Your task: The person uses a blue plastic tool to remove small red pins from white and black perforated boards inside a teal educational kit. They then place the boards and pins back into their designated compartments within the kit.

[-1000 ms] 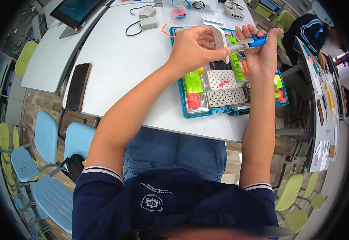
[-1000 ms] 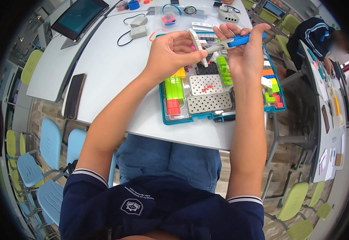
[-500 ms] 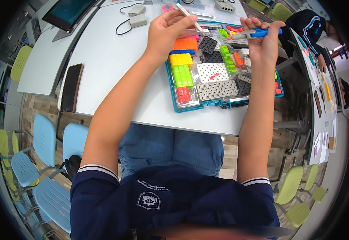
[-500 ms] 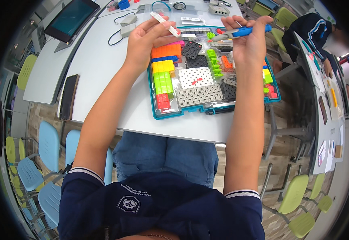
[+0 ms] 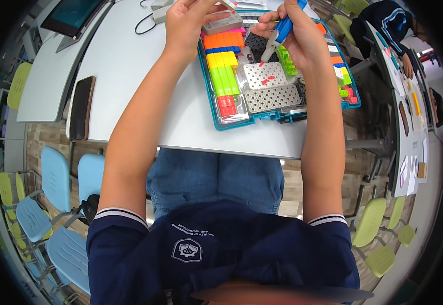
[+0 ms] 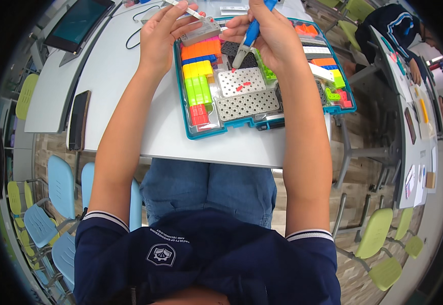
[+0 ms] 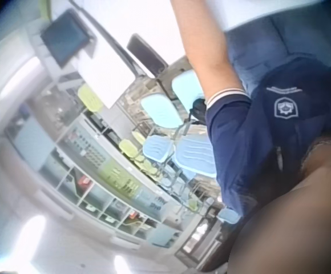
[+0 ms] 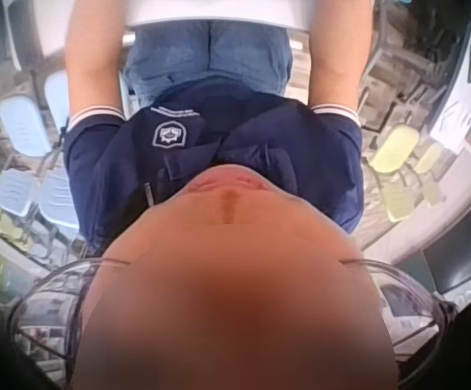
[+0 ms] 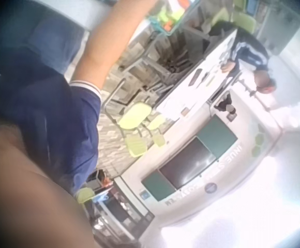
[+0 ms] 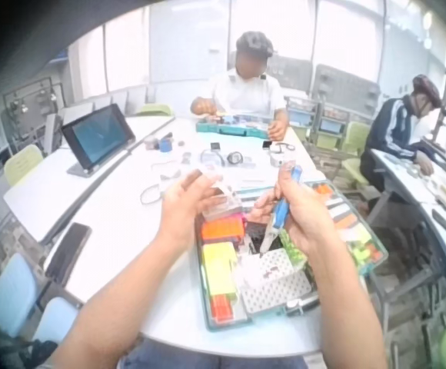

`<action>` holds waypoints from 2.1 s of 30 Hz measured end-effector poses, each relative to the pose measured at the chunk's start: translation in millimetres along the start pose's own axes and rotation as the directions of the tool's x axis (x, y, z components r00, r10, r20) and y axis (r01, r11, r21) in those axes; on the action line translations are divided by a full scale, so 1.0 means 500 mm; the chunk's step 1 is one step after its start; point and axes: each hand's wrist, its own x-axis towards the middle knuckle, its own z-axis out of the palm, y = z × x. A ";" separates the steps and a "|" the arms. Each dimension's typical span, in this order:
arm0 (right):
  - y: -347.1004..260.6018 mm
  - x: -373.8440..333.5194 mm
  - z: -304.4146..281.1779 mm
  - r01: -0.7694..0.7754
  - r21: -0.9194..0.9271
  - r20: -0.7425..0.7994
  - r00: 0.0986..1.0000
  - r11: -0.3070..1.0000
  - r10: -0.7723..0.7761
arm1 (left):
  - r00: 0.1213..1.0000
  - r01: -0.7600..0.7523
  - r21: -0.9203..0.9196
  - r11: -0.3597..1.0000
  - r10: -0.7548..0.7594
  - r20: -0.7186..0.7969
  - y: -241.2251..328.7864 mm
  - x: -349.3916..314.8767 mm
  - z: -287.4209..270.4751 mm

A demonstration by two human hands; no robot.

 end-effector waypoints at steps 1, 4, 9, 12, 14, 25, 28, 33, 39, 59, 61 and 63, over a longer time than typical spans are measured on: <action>-0.005 -0.003 0.002 -0.009 -0.037 0.007 1.000 0.999 0.010 | 1.000 0.000 -0.001 1.000 0.000 -0.008 0.000 -0.001 0.003; -0.016 -0.011 0.008 -0.042 -0.126 0.011 0.999 0.991 0.044 | 1.000 0.012 -0.009 1.000 -0.013 -0.023 0.000 -0.006 0.012; -0.018 -0.013 0.013 -0.161 -0.210 -0.001 0.986 0.964 0.164 | 0.997 0.074 -0.004 0.997 -0.074 0.016 0.005 -0.015 0.017; -0.015 -0.015 0.015 -0.131 -0.221 0.002 0.991 0.966 0.135 | 0.995 0.090 0.000 0.996 -0.090 0.047 0.011 -0.017 0.018; -0.015 -0.017 0.017 -0.118 -0.253 0.008 0.992 0.960 0.124 | 0.996 0.081 -0.005 0.997 -0.081 0.029 0.012 -0.018 0.021; -0.042 -0.028 0.011 -0.048 -0.081 0.133 0.989 0.996 0.058 | 0.892 0.188 0.030 0.982 -0.183 0.414 0.033 -0.022 0.030; -0.056 -0.024 -0.001 0.031 0.042 0.070 0.997 0.999 -0.034 | 0.799 0.150 0.334 0.930 -0.313 0.513 0.054 -0.031 0.031; -0.072 -0.017 -0.017 0.103 0.127 -0.055 0.994 0.987 -0.097 | 0.637 0.310 0.334 0.890 -0.455 0.622 0.063 -0.048 0.050; -0.068 -0.016 -0.015 0.066 0.193 0.019 0.997 0.979 -0.071 | 0.604 0.345 0.318 0.883 -0.468 0.645 0.062 -0.053 0.060; -0.067 0.002 -0.055 0.057 0.207 -0.071 0.997 0.977 -0.043 | 0.454 0.654 0.285 0.700 -0.665 0.593 0.077 -0.063 0.070; -0.066 -0.001 -0.050 0.070 0.169 -0.120 0.992 0.983 -0.050 | 0.447 0.668 0.317 0.673 -0.704 0.552 0.079 -0.069 0.074; -0.067 -0.003 -0.046 0.077 0.141 -0.144 0.988 0.987 -0.057 | 0.445 0.664 0.348 0.662 -0.724 0.527 0.083 -0.073 0.077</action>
